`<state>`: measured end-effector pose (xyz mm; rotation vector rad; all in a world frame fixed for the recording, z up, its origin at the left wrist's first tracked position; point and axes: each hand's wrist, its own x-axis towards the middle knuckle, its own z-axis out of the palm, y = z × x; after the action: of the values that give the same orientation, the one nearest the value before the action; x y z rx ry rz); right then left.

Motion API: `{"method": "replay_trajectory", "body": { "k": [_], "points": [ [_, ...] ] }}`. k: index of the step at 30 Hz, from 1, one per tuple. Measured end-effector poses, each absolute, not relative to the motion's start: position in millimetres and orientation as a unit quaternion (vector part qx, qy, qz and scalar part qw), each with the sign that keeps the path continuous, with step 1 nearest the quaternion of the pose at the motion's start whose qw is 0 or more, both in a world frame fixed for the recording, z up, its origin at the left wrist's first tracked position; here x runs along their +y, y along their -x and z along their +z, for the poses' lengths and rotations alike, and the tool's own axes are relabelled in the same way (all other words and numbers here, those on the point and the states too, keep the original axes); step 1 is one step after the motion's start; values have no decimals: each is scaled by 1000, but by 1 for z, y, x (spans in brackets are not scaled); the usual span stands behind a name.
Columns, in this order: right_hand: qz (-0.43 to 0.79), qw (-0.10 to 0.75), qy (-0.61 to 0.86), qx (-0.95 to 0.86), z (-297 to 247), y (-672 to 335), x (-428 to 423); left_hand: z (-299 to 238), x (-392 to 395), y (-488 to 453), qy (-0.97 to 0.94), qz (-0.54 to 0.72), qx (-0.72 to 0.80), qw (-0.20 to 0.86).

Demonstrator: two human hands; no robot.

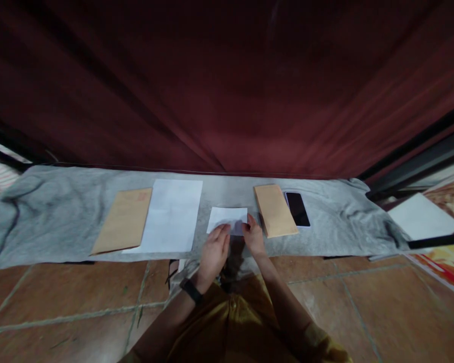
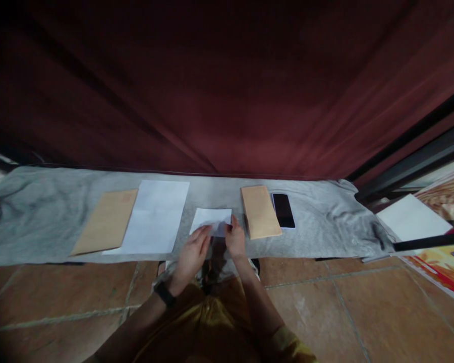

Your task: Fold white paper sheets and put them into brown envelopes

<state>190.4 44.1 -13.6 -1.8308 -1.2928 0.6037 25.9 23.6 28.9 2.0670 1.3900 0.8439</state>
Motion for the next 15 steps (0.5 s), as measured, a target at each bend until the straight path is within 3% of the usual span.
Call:
{"method": "replay_trajectory", "body": {
  "k": [4, 9, 15],
  "points": [
    [180, 367, 740, -533, -12, -190, 43, 14, 27, -32, -841, 172, 508, 68],
    [91, 368, 713, -589, 1, -180, 29, -5, 25, -35, -839, 97, 535, 3],
    [238, 421, 604, -633, 0, -145, 31, 19, 43, -31, -854, 55, 518, 13]
  ]
}}
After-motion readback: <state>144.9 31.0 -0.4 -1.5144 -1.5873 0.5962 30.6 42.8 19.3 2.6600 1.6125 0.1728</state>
